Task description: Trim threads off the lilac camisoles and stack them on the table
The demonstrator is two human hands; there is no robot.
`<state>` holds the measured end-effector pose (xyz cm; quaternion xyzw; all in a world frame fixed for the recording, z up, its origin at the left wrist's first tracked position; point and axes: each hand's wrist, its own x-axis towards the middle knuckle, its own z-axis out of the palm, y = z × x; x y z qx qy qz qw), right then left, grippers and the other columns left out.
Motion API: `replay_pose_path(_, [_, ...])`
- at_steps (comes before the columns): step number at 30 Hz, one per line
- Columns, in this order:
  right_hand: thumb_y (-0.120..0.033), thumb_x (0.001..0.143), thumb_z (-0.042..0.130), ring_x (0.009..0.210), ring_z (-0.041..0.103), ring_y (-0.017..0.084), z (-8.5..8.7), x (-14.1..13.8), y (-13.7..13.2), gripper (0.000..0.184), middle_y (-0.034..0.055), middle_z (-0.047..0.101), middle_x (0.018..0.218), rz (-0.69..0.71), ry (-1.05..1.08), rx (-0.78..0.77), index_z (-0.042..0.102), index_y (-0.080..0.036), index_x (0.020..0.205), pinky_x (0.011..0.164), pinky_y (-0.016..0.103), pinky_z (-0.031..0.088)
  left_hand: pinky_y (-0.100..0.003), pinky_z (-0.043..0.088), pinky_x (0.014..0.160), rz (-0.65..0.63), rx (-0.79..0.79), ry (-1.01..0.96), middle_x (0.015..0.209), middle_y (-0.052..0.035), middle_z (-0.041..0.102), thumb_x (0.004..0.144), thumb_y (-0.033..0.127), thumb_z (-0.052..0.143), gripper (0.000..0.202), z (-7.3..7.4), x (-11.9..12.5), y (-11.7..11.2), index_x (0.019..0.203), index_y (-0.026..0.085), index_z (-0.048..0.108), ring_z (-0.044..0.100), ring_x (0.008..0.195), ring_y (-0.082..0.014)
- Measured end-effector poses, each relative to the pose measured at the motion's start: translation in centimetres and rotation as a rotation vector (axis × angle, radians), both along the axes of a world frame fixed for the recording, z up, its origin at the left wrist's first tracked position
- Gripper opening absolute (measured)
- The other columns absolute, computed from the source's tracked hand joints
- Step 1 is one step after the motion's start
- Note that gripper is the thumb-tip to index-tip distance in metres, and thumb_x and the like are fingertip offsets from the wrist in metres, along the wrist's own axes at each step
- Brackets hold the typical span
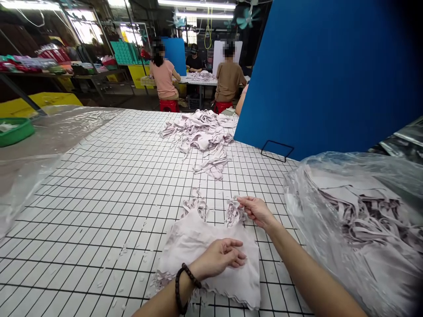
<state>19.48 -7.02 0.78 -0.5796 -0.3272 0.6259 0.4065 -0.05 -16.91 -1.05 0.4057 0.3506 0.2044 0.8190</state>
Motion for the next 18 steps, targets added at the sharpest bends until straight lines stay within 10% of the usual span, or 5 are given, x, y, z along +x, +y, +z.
replay_pose_path(8, [-0.043, 0.062, 0.077, 0.041, 0.036, 0.005, 3.1, -2.7, -1.8, 0.032, -0.0018, 0.056, 0.054, 0.132, -0.203, 0.182, 0.063, -0.015, 0.068, 0.036, 0.019, 0.024, -0.028, 0.049, 0.072, 0.464, 0.628, 0.265, 0.130, -0.0135, 0.044, 0.083, 0.032, 0.057, 0.056, 3.0, 0.8, 4.0, 0.134, 0.023, 0.037, 0.056, 0.082, -0.0124])
replay_pose_path(12, [-0.046, 0.069, 0.072, 0.048, 0.046, 0.009, 3.3, -2.4, -2.3, 0.032, 0.0014, 0.061, 0.061, 0.186, -0.254, 0.268, 0.065, -0.015, 0.073, 0.042, 0.022, 0.034, -0.025, 0.043, 0.064, 0.274, 0.726, 0.405, 0.091, -0.0055, 0.060, 0.082, 0.033, 0.056, 0.046, 3.4, 1.0, 7.9, 0.124, 0.016, 0.050, 0.051, 0.066, -0.0117])
replay_pose_path(18, [-0.039, 0.083, 0.058, 0.068, 0.059, 0.017, 2.5, -0.8, -3.0, 0.021, 0.0039, 0.068, 0.078, 0.295, -0.821, 0.655, 0.069, -0.021, 0.081, 0.063, 0.028, 0.044, -0.022, 0.027, 0.047, -0.121, 0.588, 0.510, 0.055, 0.0058, 0.048, 0.079, 0.050, 0.057, 0.048, 4.8, -2.4, 10.8, 0.111, 0.015, 0.060, 0.037, 0.047, -0.0092])
